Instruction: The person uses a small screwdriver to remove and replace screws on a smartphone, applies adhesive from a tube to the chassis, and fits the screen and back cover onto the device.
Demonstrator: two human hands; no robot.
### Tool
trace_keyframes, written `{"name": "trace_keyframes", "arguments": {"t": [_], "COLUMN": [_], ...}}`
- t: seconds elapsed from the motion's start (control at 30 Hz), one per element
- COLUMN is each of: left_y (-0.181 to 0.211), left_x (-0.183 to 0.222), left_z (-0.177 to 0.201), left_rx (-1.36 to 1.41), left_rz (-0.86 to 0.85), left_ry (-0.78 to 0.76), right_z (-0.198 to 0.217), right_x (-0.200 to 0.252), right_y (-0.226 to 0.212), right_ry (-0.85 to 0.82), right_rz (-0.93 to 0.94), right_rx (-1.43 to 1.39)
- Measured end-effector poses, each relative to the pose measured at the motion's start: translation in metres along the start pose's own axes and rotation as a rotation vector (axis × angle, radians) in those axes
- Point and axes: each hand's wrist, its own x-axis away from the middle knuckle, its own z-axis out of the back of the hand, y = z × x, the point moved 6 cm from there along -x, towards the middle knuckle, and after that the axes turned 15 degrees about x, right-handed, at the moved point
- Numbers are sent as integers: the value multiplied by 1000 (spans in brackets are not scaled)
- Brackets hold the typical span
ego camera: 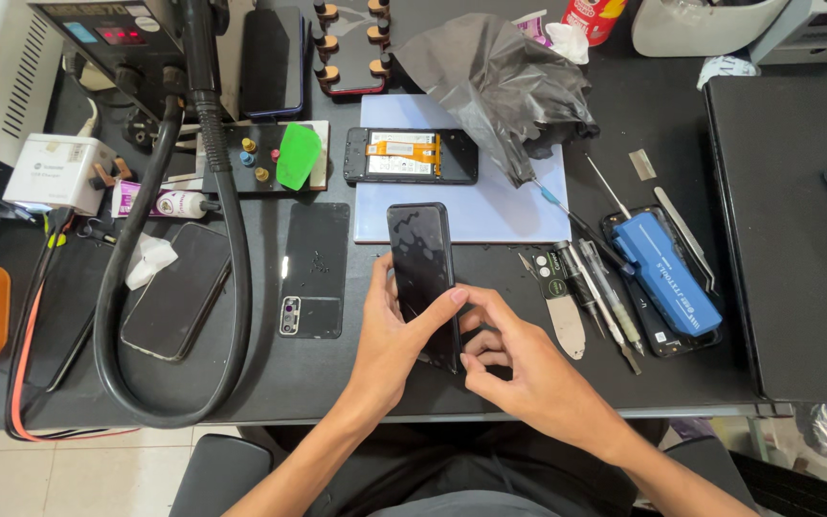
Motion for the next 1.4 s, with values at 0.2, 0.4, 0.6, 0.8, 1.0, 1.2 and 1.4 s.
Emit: {"name": "trace_keyframes", "arguments": {"t": [0.2,0.4,0.6,0.8,1.0,1.2,1.4], "left_y": [-2,-2,-1,-2,-5,-5,-4], "left_x": [0,1,1,1,1,1,2], "left_z": [3,3,4,5,8,8,6], "left_rx": [6,40,8,18,12,16,30], "left_rz": [25,50,35,26,12,-9,-25], "left_ry": [12,24,13,5,12,16,17], "right_z": [0,0,-1,-2,-3,-4,-4], "right_x": [0,-3,-4,-6,-4,-5,-7], "right_y": [-1,5,11,16,21,28,27], "right_ry": [-35,-72,-90,-97,-109,-105,-73], "right_rz": [-15,-12,-13,-23,-43,1,27], "right_rx": [-45,-121,-173,-186,-197,-247,-229]}}
